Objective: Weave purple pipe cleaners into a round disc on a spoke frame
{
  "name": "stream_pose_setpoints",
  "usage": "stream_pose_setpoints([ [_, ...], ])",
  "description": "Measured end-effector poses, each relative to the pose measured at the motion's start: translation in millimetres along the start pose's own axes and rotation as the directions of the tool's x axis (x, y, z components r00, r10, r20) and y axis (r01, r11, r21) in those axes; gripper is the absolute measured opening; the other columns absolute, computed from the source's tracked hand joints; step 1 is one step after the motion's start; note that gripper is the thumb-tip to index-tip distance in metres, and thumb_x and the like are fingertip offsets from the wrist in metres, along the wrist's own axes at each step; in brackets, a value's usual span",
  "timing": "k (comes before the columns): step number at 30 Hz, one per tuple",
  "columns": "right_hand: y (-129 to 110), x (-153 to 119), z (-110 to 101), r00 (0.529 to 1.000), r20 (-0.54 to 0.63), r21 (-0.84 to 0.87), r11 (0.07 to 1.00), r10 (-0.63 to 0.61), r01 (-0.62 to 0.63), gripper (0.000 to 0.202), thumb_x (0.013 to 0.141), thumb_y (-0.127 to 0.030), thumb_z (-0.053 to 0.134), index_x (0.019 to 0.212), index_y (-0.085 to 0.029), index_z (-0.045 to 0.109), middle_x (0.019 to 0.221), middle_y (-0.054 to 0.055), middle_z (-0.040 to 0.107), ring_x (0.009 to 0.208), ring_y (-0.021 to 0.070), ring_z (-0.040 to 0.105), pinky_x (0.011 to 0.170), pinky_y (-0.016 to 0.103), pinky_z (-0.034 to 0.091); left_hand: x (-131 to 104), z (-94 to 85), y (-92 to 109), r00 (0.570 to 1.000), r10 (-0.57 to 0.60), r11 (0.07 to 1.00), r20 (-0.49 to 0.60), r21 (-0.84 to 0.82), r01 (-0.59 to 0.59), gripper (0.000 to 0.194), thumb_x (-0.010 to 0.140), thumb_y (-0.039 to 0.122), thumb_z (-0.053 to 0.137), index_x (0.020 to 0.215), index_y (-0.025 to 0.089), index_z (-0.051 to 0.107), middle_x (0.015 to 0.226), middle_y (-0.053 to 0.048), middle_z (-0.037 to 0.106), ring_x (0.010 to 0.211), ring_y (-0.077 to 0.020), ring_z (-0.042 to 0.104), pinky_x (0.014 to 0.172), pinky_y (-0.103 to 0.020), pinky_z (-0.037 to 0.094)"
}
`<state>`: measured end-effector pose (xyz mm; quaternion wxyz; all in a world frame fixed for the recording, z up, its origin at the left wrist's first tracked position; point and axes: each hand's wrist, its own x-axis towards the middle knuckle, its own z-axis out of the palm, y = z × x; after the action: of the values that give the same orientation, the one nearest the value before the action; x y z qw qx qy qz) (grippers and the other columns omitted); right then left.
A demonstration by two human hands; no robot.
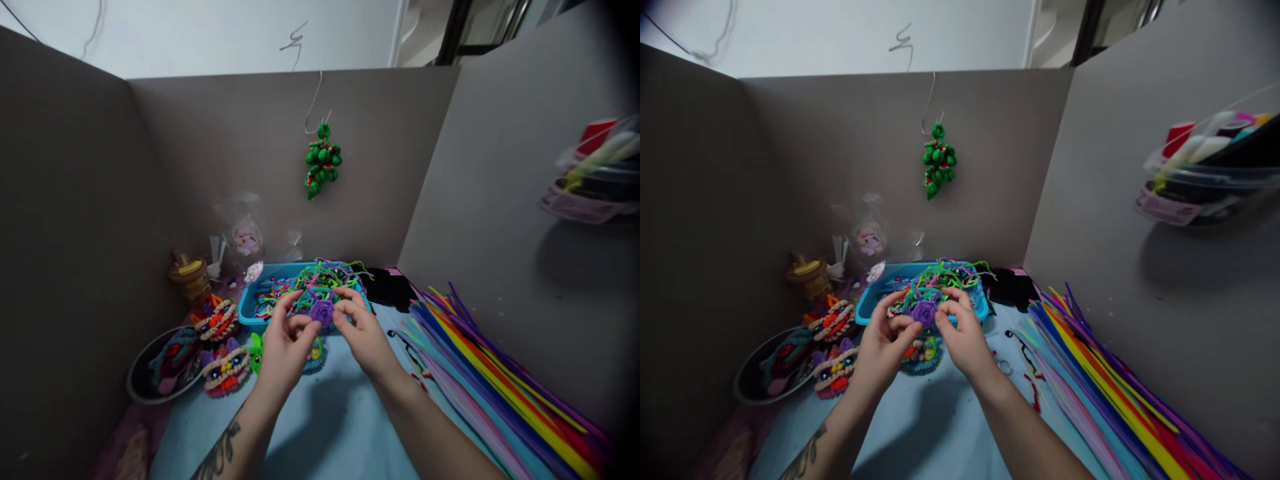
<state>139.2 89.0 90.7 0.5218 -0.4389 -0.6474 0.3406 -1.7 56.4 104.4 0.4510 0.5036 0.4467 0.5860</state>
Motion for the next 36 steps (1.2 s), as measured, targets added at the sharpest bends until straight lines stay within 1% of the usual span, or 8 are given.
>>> stream_pose_setpoints([
  [6, 1.9, -1.5, 0.1, 0.999, 0.036, 0.082, 0.996, 0.041, -0.044, 0.025, 0.081, -0.040, 0.055, 0.066, -0.020, 0.058, 0.119, 0.008, 0.049, 0.118, 0.0238, 0.044, 0.098, 0.036, 0.033, -2.9, -0.4, 3.8, 0.999, 0.051, 0.999, -0.008, 0.004, -0.051, 0.051, 0.073, 0.026, 0.067, 0.118, 0.022, 0.043, 0.057, 0.009, 0.054, 0.044, -0.0046, 0.040, 0.044, -0.015, 0.032],
  [10, 4.0, -0.7, 1.8, 0.999, -0.002, 0.083, 0.996, 0.043, -0.042, 0.025, 0.082, -0.040, 0.053, 0.068, -0.019, 0.058, 0.119, 0.009, 0.048, 0.118, 0.0246, 0.044, 0.099, 0.037, 0.033, 0.4, 0.0, 3.8, 1.000, 0.008, 1.000, -0.005, -0.008, -0.008, 0.054, 0.071, 0.028, 0.068, 0.119, 0.021, 0.043, 0.059, 0.008, 0.055, 0.044, -0.0053, 0.042, 0.043, -0.016, 0.032],
  [13, 4.9, 0.3, 2.9, 0.999, -0.018, 0.056, 0.997, 0.048, -0.047, 0.025, 0.081, -0.040, 0.054, 0.068, -0.019, 0.058, 0.119, 0.009, 0.047, 0.116, 0.0254, 0.045, 0.098, 0.039, 0.034, 4.1, -0.3, 0.8, 0.999, -0.034, 0.999, 0.025, -0.007, 0.034, 0.059, 0.069, 0.027, 0.070, 0.121, 0.020, 0.042, 0.060, 0.008, 0.053, 0.045, -0.0054, 0.043, 0.044, -0.016, 0.033],
  [18, 3.0, 0.5, 3.3, 0.999, 0.012, 0.046, 0.998, 0.050, -0.051, 0.022, 0.081, -0.037, 0.053, 0.067, -0.020, 0.057, 0.116, 0.009, 0.048, 0.117, 0.0246, 0.044, 0.098, 0.039, 0.035, 5.1, -1.4, 0.0, 0.999, -0.019, 1.000, 0.032, 0.020, 0.018, 0.053, 0.070, 0.028, 0.070, 0.116, 0.020, 0.044, 0.053, 0.011, 0.047, 0.040, -0.0048, 0.039, 0.042, -0.016, 0.030],
  [23, 1.0, -0.2, 3.0, 0.995, 0.064, 0.106, 0.991, 0.070, -0.076, 0.022, 0.080, -0.038, 0.053, 0.068, -0.019, 0.056, 0.117, 0.009, 0.047, 0.113, 0.0236, 0.047, 0.095, 0.038, 0.038, 3.1, -3.8, 3.7, 0.998, -0.001, 1.000, 0.069, 0.026, -0.001, 0.061, 0.071, 0.027, 0.069, 0.124, 0.020, 0.041, 0.052, 0.011, 0.046, 0.041, -0.0048, 0.039, 0.043, -0.016, 0.032],
  [28, 1.6, 1.3, 2.3, 0.997, 0.042, 0.076, 0.995, 0.068, -0.071, 0.021, 0.080, -0.036, 0.052, 0.068, -0.019, 0.056, 0.116, 0.009, 0.047, 0.114, 0.0231, 0.047, 0.095, 0.038, 0.037, 5.8, -7.2, 2.5, 0.989, -0.059, 0.998, 0.134, -0.012, 0.061, 0.071, 0.071, 0.030, 0.069, 0.133, 0.020, 0.035, 0.056, 0.010, 0.046, 0.044, -0.0049, 0.041, 0.045, -0.017, 0.035],
  [32, -0.5, 0.8, 1.7, 0.998, 0.040, 0.065, 0.996, 0.051, -0.054, 0.021, 0.079, -0.036, 0.053, 0.065, -0.020, 0.055, 0.113, 0.009, 0.049, 0.117, 0.0241, 0.045, 0.098, 0.039, 0.035, 6.5, -8.6, 4.1, 0.993, -0.077, 0.997, 0.093, -0.021, 0.080, 0.068, 0.075, 0.036, 0.066, 0.132, 0.018, 0.033, 0.053, 0.010, 0.050, 0.040, -0.0045, 0.037, 0.041, -0.015, 0.031],
  [36, -2.7, -1.0, 1.8, 0.997, 0.058, 0.082, 0.995, 0.042, -0.047, 0.021, 0.079, -0.036, 0.054, 0.065, -0.020, 0.053, 0.113, 0.009, 0.049, 0.120, 0.0237, 0.043, 0.097, 0.038, 0.036, 4.7, -9.0, 6.8, 0.996, -0.045, 0.997, 0.070, -0.053, 0.049, 0.068, 0.073, 0.034, 0.069, 0.131, 0.019, 0.036, 0.054, 0.009, 0.052, 0.039, -0.0036, 0.036, 0.042, -0.015, 0.030],
])
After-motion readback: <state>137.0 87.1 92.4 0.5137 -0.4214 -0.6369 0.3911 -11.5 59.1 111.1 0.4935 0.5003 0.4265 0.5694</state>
